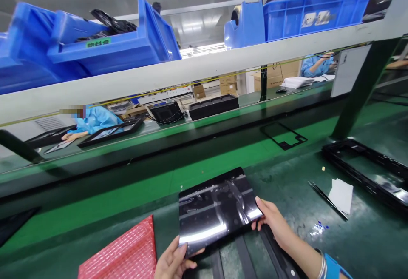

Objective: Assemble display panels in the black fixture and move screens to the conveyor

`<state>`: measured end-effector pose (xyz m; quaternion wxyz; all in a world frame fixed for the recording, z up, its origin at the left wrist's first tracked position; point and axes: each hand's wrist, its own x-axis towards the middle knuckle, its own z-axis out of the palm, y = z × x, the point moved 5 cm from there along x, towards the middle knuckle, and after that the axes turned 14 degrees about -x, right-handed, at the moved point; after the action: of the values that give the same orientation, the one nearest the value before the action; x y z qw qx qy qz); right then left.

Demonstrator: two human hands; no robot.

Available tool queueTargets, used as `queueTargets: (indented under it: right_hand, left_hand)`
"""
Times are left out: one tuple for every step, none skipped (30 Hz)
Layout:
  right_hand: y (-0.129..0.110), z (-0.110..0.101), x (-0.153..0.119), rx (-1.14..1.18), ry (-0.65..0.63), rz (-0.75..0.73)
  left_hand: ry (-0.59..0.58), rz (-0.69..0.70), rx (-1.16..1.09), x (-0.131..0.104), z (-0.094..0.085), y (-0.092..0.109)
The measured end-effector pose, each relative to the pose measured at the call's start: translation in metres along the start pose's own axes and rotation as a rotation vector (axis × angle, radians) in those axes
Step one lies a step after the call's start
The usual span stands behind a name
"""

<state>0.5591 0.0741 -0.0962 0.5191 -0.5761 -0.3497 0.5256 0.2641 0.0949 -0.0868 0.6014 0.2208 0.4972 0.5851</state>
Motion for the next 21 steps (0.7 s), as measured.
queueTargets:
  right_hand:
    - [0.001, -0.002, 0.001, -0.014, 0.032, -0.034]
    - [0.002, -0.003, 0.002, -0.032, 0.076, -0.070]
    - [0.003, -0.006, 0.002, -0.058, 0.124, -0.108]
    - [0.004, -0.007, 0.003, -0.095, 0.166, -0.145]
    - [0.005, -0.008, 0.002, -0.143, 0.194, -0.182]
    - [0.006, -0.008, 0.002, -0.201, 0.208, -0.215]
    - [0.006, -0.008, 0.002, -0.262, 0.210, -0.246]
    - [0.006, -0.007, 0.001, -0.322, 0.203, -0.274]
    - [0.006, -0.006, 0.001, -0.375, 0.190, -0.299]
    - [0.005, -0.005, 0.000, -0.417, 0.178, -0.318]
    - [0.005, -0.005, 0.000, -0.446, 0.170, -0.332]
    - [0.004, -0.006, 0.000, -0.465, 0.166, -0.342]
    - [0.004, -0.006, 0.000, -0.475, 0.165, -0.349]
    - [0.004, -0.007, 0.000, -0.479, 0.166, -0.352]
    - [0.004, -0.008, 0.001, -0.480, 0.165, -0.353]
    - [0.005, -0.008, 0.001, -0.483, 0.160, -0.352]
    - [0.006, -0.008, 0.002, -0.486, 0.154, -0.349]
    - [0.006, -0.007, 0.002, -0.488, 0.144, -0.345]
    - [0.007, -0.006, 0.003, -0.491, 0.133, -0.339]
    - [0.007, -0.005, 0.003, -0.494, 0.118, -0.332]
    - [0.006, -0.003, 0.003, -0.496, 0.095, -0.325]
  left_hand:
    - [-0.028, 0.000, -0.011, 0.005, 0.006, 0.006]
    - [-0.052, 0.005, -0.016, 0.012, 0.014, 0.014]
    - [-0.054, 0.010, -0.011, 0.020, 0.022, 0.022]
    - [-0.037, 0.014, -0.004, 0.029, 0.031, 0.031]
    - [0.005, 0.002, 0.026, 0.040, 0.039, 0.038]
    - [0.032, 0.003, 0.048, 0.052, 0.049, 0.045]
    - [0.048, 0.014, 0.063, 0.064, 0.059, 0.052]
    - [0.068, 0.028, 0.081, 0.076, 0.068, 0.058]
    - [0.078, 0.042, 0.098, 0.087, 0.077, 0.064]
    - [0.083, 0.057, 0.118, 0.097, 0.085, 0.068]
    - [0.086, 0.075, 0.140, 0.106, 0.092, 0.073]
    - [0.087, 0.100, 0.164, 0.114, 0.096, 0.077]
    - [0.091, 0.138, 0.189, 0.121, 0.099, 0.082]
    - [0.103, 0.188, 0.215, 0.126, 0.100, 0.087]
    - [0.121, 0.247, 0.243, 0.129, 0.099, 0.093]
    - [0.143, 0.308, 0.273, 0.131, 0.095, 0.098]
    - [0.164, 0.363, 0.305, 0.133, 0.091, 0.102]
    - [0.178, 0.409, 0.341, 0.133, 0.084, 0.106]
    - [0.188, 0.443, 0.382, 0.134, 0.077, 0.108]
    - [0.195, 0.469, 0.428, 0.133, 0.068, 0.109]
    - [0.199, 0.495, 0.478, 0.131, 0.058, 0.110]
